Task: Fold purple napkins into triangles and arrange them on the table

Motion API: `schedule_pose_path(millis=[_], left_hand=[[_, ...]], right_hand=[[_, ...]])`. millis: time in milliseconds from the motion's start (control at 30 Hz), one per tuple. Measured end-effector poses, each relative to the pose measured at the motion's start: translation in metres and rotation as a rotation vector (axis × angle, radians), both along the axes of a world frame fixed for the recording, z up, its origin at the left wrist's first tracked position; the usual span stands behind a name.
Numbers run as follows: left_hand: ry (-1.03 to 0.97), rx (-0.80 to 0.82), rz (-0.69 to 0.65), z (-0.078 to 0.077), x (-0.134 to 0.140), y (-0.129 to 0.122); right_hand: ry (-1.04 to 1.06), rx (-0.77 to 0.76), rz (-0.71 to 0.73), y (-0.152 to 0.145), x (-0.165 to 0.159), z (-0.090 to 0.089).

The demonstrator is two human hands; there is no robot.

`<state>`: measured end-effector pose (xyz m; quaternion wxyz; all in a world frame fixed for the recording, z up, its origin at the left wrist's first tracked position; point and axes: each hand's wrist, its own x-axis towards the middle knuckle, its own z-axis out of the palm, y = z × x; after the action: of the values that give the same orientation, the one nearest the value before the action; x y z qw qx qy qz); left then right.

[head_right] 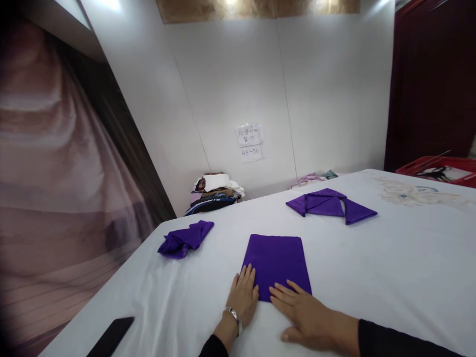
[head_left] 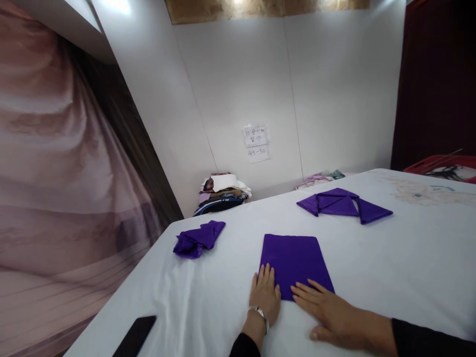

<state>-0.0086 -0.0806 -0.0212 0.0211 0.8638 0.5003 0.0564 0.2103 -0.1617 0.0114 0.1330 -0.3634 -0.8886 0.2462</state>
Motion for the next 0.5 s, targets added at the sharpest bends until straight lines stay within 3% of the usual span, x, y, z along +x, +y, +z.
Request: schedule_pose_path(millis=[200, 333, 433, 500], left_hand=[[0.012, -0.036, 0.010, -0.001, -0.001, 0.003], [0.008, -0.092, 0.040, 0.009, 0.002, 0.001], [-0.018, -0.096, 0.041, 0.022, 0.024, -0.009], [-0.070, -0.095, -0.059, 0.027, 0.046, -0.019]], right_hand=[[0.004, -0.003, -0.037, -0.022, 0.030, -0.006], [-0.029, 0.009, -0.053, -0.026, 0.034, -0.011], [-0.023, 0.016, -0.061, -0.026, 0.031, -0.011], [-0.006, 0.022, -0.062, -0.026, 0.030, -0.009]])
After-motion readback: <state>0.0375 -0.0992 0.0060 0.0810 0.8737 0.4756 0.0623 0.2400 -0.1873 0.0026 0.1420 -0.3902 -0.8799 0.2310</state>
